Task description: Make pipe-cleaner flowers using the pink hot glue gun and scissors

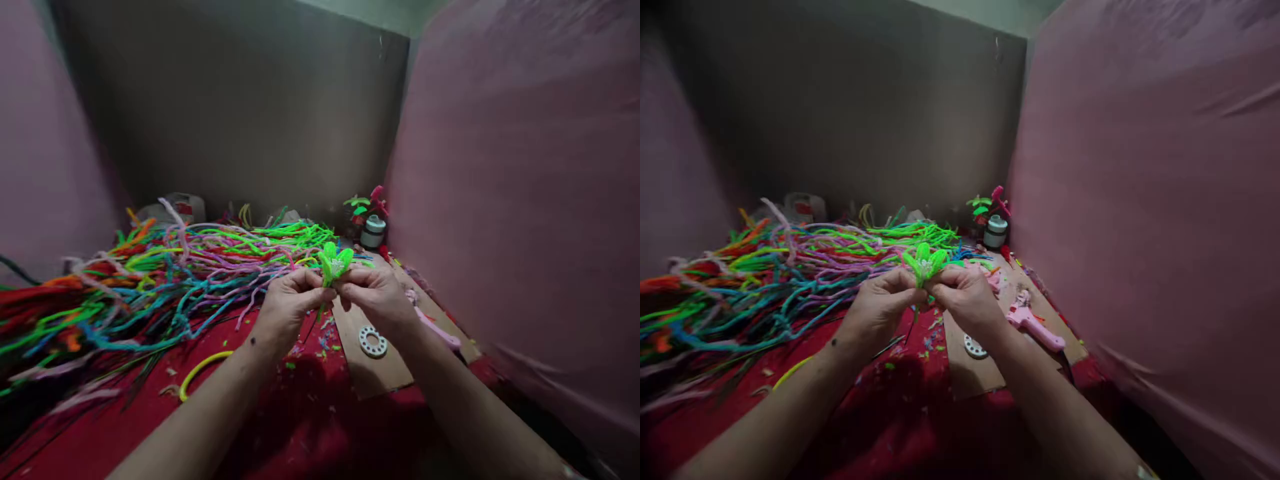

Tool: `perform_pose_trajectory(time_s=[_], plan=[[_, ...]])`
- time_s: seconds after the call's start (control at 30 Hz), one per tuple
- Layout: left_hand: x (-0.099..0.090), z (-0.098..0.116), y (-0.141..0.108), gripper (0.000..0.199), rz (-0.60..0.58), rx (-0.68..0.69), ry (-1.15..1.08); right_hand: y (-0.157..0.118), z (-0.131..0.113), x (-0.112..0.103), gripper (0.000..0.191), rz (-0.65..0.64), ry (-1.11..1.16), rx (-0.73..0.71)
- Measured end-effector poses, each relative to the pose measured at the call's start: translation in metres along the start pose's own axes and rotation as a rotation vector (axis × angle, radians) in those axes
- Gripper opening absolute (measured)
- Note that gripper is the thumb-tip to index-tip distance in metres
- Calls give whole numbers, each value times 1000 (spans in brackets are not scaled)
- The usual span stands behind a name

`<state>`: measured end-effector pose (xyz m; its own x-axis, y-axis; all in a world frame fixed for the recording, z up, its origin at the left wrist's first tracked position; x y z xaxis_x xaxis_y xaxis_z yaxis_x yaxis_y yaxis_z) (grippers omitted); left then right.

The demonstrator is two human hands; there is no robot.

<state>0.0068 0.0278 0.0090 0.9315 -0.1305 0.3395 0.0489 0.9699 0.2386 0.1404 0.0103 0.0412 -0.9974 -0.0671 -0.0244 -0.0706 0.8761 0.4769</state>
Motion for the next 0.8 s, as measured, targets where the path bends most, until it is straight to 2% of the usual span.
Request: perform_pose_trajectory(time_s=[0.23,0.33,0.43,0.63,0.8], plan=[[5,7,-6,17,-79,-49,-32,8,21,-5,5,-53,226,111],[10,8,-8,17,-124,-93,-93,7,27,-1,9,-80,371,209],[11,6,-8,17,-136,-148,-131,6,31,2,13,-84,422,278],[10,1,-9,19,-108,-282,-138,9,33,-3,13,-112,377,188],[9,-1,-10,15,-154,-349,-70,8,30,-9,9,-107,282,99]])
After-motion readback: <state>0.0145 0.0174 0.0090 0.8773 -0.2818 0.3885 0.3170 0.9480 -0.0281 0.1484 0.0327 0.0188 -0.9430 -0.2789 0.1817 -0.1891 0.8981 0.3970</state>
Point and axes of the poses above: each hand's wrist, its own y-axis towards the middle knuckle, its own x-axis out of the palm, z = x × y, the point moved 3 cm from there along y, towards the middle knuckle, and after that the axes turned 11 degrees about z, right-handed, at the moved point
